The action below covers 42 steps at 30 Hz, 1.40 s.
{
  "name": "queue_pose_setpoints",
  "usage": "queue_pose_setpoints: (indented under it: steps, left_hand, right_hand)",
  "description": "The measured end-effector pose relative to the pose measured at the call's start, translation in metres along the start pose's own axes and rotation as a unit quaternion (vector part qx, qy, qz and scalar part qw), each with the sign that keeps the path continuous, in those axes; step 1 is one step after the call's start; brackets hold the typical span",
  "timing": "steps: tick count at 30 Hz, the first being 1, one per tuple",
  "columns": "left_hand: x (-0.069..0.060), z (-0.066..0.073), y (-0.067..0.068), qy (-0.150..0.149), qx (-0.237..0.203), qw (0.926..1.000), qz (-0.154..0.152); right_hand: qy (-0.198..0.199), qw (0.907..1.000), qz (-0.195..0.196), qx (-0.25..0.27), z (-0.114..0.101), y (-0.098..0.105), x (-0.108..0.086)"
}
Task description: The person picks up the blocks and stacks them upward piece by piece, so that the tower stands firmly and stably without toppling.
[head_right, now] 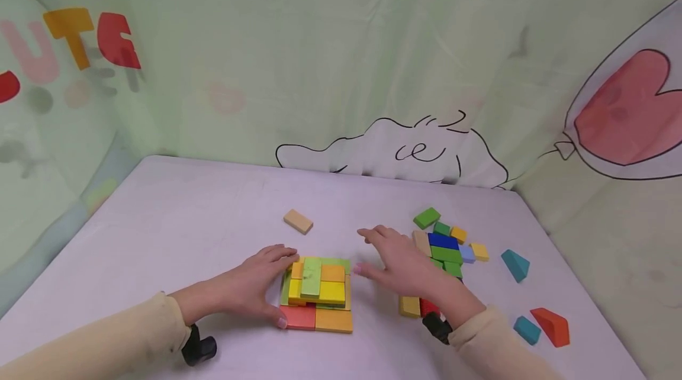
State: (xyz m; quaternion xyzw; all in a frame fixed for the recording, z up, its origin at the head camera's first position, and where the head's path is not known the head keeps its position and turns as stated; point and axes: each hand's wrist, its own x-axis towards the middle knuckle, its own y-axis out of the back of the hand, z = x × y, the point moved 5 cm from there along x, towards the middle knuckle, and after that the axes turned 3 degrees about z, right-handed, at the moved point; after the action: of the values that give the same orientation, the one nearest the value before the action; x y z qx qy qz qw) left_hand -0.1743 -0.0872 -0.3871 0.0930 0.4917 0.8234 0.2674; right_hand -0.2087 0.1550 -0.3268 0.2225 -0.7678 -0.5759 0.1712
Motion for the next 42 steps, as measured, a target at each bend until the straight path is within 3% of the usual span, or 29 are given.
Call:
queue_pose_setpoints:
  steps: [5,11,14,29,36,42]
  left_hand:
    - [0.0,0.001,0.0,0.011,-0.009,0.9999,-0.002]
    - [0.0,0.002,0.0,0.012,-0.017,0.9998,-0.002]
    - [-0.001,0.002,0.0,0.012,-0.02,0.9997,-0.004]
    - [-0.001,0.003,0.0,0.009,-0.034,0.9994,0.005]
    - [-0.001,0.002,-0.001,0.011,-0.028,0.9995,0.002]
    - [-0.001,0.003,-0.001,0.015,-0.03,0.9994,0.0]
  right_hand:
    - [-0.023,0.9996,0.014,-0.013,0.03,0.014,0.007]
    - [-0.061,0.992,-0.083,-0.073,0.06,0.002,0.007]
    - [-0.072,0.9895,-0.105,-0.069,0.069,-0.003,0.003]
    - [-0.033,0.9944,-0.056,-0.084,0.092,-0.002,-0.011]
    - [-0.026,0.9935,-0.034,-0.106,0.084,0.01,-0.014]
    - [0.006,0.9951,0.004,-0.099,0.03,0.024,-0.015]
